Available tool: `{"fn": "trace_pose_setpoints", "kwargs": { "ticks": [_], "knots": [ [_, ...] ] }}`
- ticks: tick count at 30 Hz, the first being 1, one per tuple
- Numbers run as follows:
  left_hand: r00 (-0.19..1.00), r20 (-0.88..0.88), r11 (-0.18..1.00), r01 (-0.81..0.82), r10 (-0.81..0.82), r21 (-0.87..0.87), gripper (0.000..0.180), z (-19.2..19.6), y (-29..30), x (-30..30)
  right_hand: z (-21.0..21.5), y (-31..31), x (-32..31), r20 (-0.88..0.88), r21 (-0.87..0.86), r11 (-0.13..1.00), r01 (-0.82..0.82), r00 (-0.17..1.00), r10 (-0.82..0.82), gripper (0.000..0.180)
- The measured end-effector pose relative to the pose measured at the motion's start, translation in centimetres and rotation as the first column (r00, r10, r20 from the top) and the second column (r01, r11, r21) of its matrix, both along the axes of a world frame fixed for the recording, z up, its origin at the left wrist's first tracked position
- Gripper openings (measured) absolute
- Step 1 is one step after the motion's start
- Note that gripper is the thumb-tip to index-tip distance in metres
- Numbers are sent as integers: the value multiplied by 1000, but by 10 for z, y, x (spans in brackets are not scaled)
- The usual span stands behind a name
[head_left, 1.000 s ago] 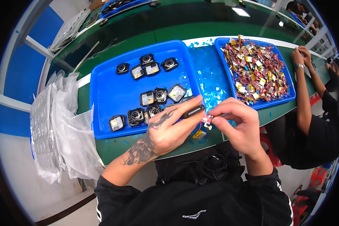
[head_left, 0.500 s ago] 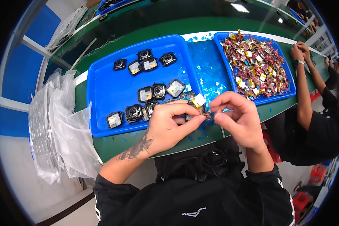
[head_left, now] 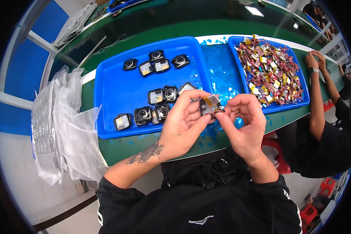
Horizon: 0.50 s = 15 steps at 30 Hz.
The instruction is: Assembling small electronic components, likely smartwatches or similar devices, on a factory production line.
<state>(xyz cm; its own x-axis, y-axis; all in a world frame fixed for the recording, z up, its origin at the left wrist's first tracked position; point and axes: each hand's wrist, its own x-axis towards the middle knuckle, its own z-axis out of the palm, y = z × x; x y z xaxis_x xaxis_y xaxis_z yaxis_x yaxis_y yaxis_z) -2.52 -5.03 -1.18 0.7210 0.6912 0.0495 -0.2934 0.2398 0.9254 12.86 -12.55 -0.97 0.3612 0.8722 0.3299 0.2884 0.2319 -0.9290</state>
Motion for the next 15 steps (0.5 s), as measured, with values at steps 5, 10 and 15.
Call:
{"fn": "trace_pose_setpoints", "kwargs": {
  "ticks": [5, 10, 15],
  "knots": [
    [997, 49, 997, -65, 63, 30, 42, -5, -2, 3, -10, 1, -7, 14, 97, 994, 44, 999, -46, 25],
    [997, 70, 997, -35, 30, 72, 52, -7, -2, 1, -8, 3, -12, -186, 96, 991, 94, 980, -75, 26],
    [998, 52, 985, -55, 47, 164, 53, -8, -1, 1, -6, 0, -14, -174, 60, 996, 73, 983, -61, 28]
  ]
}}
